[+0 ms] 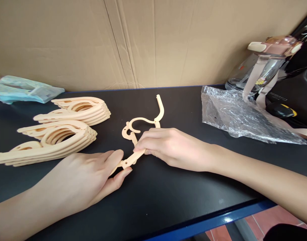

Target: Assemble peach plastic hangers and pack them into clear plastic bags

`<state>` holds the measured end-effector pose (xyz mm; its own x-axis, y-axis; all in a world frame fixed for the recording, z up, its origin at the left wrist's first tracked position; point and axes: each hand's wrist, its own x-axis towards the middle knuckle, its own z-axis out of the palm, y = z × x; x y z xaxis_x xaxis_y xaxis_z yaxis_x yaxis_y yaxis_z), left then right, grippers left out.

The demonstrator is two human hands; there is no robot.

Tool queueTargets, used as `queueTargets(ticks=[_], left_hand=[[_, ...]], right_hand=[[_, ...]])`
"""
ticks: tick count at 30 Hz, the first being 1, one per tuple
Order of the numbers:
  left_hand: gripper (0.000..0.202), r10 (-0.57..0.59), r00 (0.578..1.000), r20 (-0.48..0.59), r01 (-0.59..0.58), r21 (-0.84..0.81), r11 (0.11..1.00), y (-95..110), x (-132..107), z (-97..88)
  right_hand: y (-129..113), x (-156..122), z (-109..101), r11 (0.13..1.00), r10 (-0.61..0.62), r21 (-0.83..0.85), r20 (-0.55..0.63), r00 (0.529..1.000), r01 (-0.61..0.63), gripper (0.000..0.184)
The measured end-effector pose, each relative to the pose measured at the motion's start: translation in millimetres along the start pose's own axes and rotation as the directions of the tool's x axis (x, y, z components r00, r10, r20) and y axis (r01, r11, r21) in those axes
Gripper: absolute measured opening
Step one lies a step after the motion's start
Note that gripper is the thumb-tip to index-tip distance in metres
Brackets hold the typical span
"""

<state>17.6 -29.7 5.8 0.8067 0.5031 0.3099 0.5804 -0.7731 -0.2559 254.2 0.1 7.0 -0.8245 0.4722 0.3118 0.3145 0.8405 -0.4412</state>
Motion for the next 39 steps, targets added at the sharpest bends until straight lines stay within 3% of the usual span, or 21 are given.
queueTargets(ticks=[10, 23, 39], left_hand=[[0.035, -0.015, 0.999, 0.039, 0.016, -0.036, 0.999, -2, 0, 0.7], [0.041, 0.014, 1.000, 0.010, -0.013, -0.037, 0.999, -1, 2, -1.3], [0.031, 0.014, 1.000, -0.011, -0.016, -0.155, 0.988, 2, -12, 14.4]], right_hand=[[-1, 1, -1, 1.000, -0.016, -0.027, -0.016, 1.000, 0.015, 0.021], [-1, 2, -1, 1.000, -0.023, -0.014, -0.010, 1.000, 0.023, 0.023], [-10, -3, 1, 0.993, -0.092, -0.073, 0.015, 0.996, 0.092, 0.030]])
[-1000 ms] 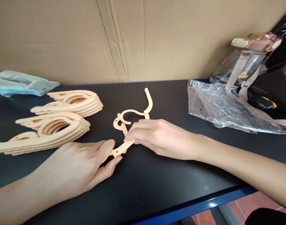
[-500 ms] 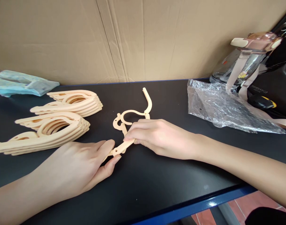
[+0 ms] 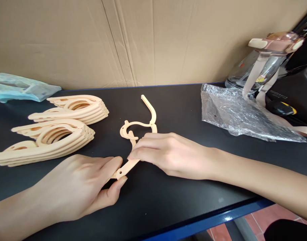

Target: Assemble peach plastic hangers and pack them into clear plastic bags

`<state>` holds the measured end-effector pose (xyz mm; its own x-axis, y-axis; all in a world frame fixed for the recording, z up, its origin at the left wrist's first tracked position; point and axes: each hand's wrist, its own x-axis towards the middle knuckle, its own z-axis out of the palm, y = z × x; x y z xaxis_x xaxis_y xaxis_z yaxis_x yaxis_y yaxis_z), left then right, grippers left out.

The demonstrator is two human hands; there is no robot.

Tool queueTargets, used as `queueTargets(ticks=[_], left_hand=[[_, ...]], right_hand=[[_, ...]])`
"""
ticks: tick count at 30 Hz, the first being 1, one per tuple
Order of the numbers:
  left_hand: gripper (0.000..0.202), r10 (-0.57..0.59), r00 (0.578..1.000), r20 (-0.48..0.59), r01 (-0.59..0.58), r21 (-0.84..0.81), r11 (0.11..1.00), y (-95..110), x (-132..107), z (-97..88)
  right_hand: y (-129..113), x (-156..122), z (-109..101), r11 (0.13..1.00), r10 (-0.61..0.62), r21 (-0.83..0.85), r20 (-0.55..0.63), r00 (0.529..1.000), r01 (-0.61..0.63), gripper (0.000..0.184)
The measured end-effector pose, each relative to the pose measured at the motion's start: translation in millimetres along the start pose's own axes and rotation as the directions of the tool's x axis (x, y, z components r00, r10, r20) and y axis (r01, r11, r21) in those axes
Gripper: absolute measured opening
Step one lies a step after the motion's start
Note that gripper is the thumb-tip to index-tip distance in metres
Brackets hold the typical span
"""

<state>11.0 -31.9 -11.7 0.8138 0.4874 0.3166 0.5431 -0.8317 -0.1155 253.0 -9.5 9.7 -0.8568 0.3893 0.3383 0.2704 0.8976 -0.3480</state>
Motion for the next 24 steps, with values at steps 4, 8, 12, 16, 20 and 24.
queueTargets(ticks=[4, 8, 12, 16, 20, 24], left_hand=[[0.030, -0.027, 1.000, -0.007, 0.027, 0.016, 0.999, 1, -1, 0.1], [0.031, -0.020, 1.000, -0.009, 0.020, 0.018, 1.000, 1, -2, 3.0], [0.032, -0.018, 0.999, -0.031, 0.018, 0.013, 1.000, -1, -2, 8.6], [0.029, -0.026, 0.998, -0.053, 0.026, -0.003, 1.000, -4, 1, 7.9], [0.023, 0.010, 1.000, -0.028, -0.012, -0.063, 0.998, -5, 8, -3.1], [0.017, 0.061, 0.996, -0.070, -0.065, -0.056, 0.996, -7, 11, -9.4]], right_hand=[[1, -1, 1, 1.000, -0.010, -0.016, -0.007, 1.000, 0.010, 0.030], [0, 0, 3, 1.000, -0.023, -0.001, -0.020, 1.000, 0.023, 0.030], [-2, 0, 2, 1.000, -0.013, 0.006, 0.017, 1.000, 0.013, 0.031], [0, 0, -1, 1.000, -0.004, 0.009, 0.022, 1.000, 0.004, 0.029], [3, 2, -2, 0.999, 0.039, 0.024, -0.005, 0.999, -0.039, 0.023], [4, 4, -3, 0.998, 0.051, 0.045, 0.002, 0.999, -0.051, 0.021]])
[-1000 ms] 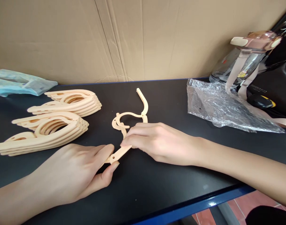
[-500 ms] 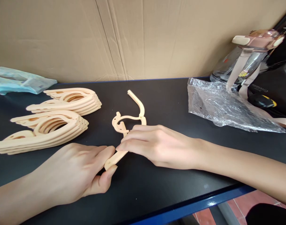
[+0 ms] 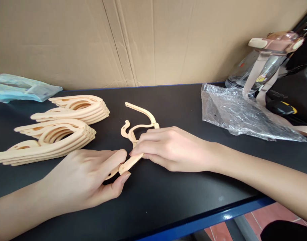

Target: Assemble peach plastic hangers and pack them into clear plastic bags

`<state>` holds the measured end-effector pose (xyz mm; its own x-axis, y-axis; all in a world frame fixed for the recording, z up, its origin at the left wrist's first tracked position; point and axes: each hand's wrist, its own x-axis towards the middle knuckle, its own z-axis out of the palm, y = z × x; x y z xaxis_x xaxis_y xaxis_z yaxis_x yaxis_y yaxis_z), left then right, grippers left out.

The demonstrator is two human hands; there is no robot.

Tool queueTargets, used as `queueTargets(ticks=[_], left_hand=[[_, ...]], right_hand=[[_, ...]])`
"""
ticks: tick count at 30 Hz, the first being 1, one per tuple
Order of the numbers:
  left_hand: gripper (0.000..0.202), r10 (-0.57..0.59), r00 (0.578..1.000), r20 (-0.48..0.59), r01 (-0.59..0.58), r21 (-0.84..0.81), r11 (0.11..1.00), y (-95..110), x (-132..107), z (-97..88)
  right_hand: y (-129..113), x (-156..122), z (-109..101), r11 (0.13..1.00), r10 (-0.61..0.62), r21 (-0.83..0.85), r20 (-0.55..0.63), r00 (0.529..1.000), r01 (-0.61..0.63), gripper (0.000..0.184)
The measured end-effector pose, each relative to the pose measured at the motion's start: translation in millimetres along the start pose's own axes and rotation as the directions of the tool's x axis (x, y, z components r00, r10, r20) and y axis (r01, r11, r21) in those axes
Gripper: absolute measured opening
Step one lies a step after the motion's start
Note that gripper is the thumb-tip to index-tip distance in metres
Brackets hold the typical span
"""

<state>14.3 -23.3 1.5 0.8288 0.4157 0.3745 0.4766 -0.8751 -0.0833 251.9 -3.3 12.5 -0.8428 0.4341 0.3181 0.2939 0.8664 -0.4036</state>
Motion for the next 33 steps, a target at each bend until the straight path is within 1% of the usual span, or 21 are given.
queueTargets(ticks=[2, 6, 13, 16, 19, 21, 24, 26, 28, 29, 33], left_hand=[[0.016, 0.004, 1.000, -0.028, -0.004, 0.005, 1.000, -1, -2, 1.6], [0.020, 0.004, 0.998, -0.068, -0.004, -0.008, 1.000, 0, -6, 6.9], [0.029, 0.042, 0.996, -0.085, -0.041, 0.014, 0.999, 2, -9, 6.2], [0.034, 0.047, 0.993, -0.106, -0.046, 0.016, 0.999, 1, -9, 6.8], [0.036, 0.050, 0.993, -0.108, -0.049, 0.014, 0.999, 0, -8, 7.5], [0.032, 0.062, 0.993, -0.104, -0.061, 0.008, 0.998, 0, -8, 6.7], [0.021, 0.084, 0.989, -0.125, -0.086, -0.009, 0.996, 0, -6, 2.5], [0.012, 0.098, 0.987, -0.129, -0.104, -0.046, 0.993, 0, -4, -1.3], [0.010, 0.130, 0.984, -0.122, -0.142, -0.093, 0.985, 1, -2, -4.6], [0.013, 0.156, 0.981, -0.118, -0.169, -0.109, 0.980, 2, -1, -5.6], [0.020, 0.245, 0.958, -0.149, -0.261, -0.097, 0.960, 2, -1, -6.4]], right_hand=[[0, 0, -1, 1.000, 0.002, 0.010, 0.007, 1.000, -0.002, 0.020], [1, -1, -2, 1.000, -0.007, 0.017, -0.027, 1.000, 0.008, 0.019], [1, -2, 0, 0.994, -0.081, 0.067, -0.070, 0.994, 0.086, 0.020], [-1, -3, 0, 0.993, -0.106, 0.053, -0.058, 0.993, 0.109, 0.020], [-3, -2, 0, 0.994, -0.101, 0.039, -0.052, 0.994, 0.103, 0.020], [-4, -2, 0, 0.995, -0.080, 0.049, -0.052, 0.995, 0.083, 0.019], [-4, -2, 0, 0.998, -0.042, 0.053, -0.058, 0.997, 0.045, 0.016], [-3, -3, -1, 0.999, -0.036, 0.036, -0.066, 0.997, 0.039, 0.014], [-1, -4, -2, 1.000, -0.030, -0.006, -0.059, 0.998, 0.029, 0.015], [0, -4, -3, 0.999, -0.023, -0.035, -0.048, 0.999, 0.021, 0.018], [4, -5, -6, 0.986, 0.026, -0.163, -0.037, 0.999, -0.032, 0.043]])
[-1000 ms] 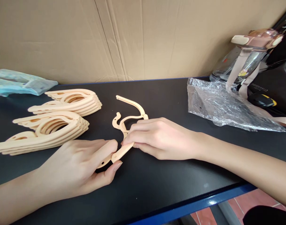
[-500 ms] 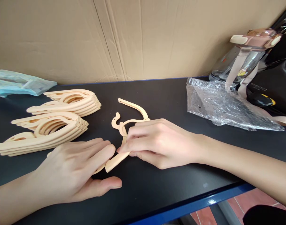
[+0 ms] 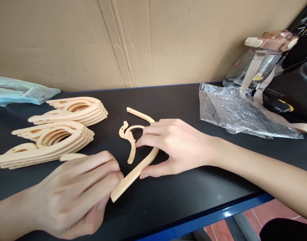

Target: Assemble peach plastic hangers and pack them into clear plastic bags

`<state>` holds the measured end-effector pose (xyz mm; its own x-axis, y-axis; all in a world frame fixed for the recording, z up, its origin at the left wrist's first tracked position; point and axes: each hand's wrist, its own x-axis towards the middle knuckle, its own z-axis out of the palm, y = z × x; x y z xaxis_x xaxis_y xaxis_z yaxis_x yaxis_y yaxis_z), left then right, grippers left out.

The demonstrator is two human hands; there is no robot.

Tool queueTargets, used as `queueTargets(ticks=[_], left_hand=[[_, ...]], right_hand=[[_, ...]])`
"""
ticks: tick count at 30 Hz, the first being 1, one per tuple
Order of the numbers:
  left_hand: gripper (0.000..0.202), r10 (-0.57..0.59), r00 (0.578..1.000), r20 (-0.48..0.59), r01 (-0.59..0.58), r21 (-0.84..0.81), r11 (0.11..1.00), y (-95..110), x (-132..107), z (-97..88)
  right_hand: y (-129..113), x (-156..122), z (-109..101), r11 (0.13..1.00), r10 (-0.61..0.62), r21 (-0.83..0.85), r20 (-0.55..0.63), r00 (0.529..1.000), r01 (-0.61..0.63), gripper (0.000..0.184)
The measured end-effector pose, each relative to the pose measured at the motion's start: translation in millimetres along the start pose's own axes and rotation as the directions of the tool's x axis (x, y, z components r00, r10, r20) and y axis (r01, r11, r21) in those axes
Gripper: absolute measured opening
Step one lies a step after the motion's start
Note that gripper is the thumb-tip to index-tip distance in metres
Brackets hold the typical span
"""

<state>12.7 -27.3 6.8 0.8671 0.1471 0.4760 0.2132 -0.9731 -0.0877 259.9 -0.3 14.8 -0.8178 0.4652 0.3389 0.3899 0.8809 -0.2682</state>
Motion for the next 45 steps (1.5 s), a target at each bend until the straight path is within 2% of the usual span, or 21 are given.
queueTargets(ticks=[3, 6, 11, 16, 22, 25, 31, 37, 40, 45], left_hand=[[0.023, 0.008, 1.000, -0.010, -0.008, 0.060, 0.998, 0, -2, 0.0], [0.028, -0.048, 0.999, -0.012, 0.049, 0.101, 0.994, -1, -4, 0.4], [0.032, -0.203, 0.979, 0.019, 0.203, -0.014, 0.979, -7, -7, 6.6], [0.034, -0.304, 0.953, 0.020, 0.304, -0.081, 0.949, -11, -9, 10.6], [0.032, -0.270, 0.963, 0.001, 0.270, -0.027, 0.963, -13, -10, 10.5], [0.033, -0.285, 0.958, -0.006, 0.284, -0.073, 0.956, -12, -11, 11.4], [0.041, -0.258, 0.966, 0.026, 0.259, -0.169, 0.951, -9, -8, 8.0], [0.047, -0.195, 0.978, 0.074, 0.208, -0.288, 0.935, -8, -6, 3.5], [0.043, -0.177, 0.982, 0.061, 0.187, -0.323, 0.928, -7, -5, 2.3], [0.034, -0.189, 0.981, 0.045, 0.194, -0.283, 0.939, -8, -3, 4.0]], right_hand=[[3, 1, -2, 0.999, 0.029, -0.044, -0.007, 1.000, -0.029, 0.051], [5, 1, -3, 0.997, 0.047, -0.062, 0.002, 0.999, -0.047, 0.050], [7, 0, -1, 0.994, 0.094, -0.057, -0.019, 0.995, -0.095, 0.044], [6, -2, -1, 0.986, 0.160, -0.045, -0.030, 0.987, -0.162, 0.058], [3, -2, -2, 0.979, 0.141, -0.139, -0.048, 0.989, -0.146, 0.062], [2, -3, -2, 0.972, 0.128, -0.190, -0.060, 0.990, -0.137, 0.066], [0, -3, 1, 0.979, 0.070, -0.190, -0.032, 0.997, -0.075, 0.047], [-4, -2, 2, 0.982, 0.081, -0.163, -0.063, 0.995, -0.090, 0.044], [-5, -1, 2, 0.981, 0.066, -0.176, -0.061, 0.996, -0.076, 0.042], [-6, 0, 1, 0.981, 0.059, -0.182, -0.033, 0.998, -0.064, 0.043]])
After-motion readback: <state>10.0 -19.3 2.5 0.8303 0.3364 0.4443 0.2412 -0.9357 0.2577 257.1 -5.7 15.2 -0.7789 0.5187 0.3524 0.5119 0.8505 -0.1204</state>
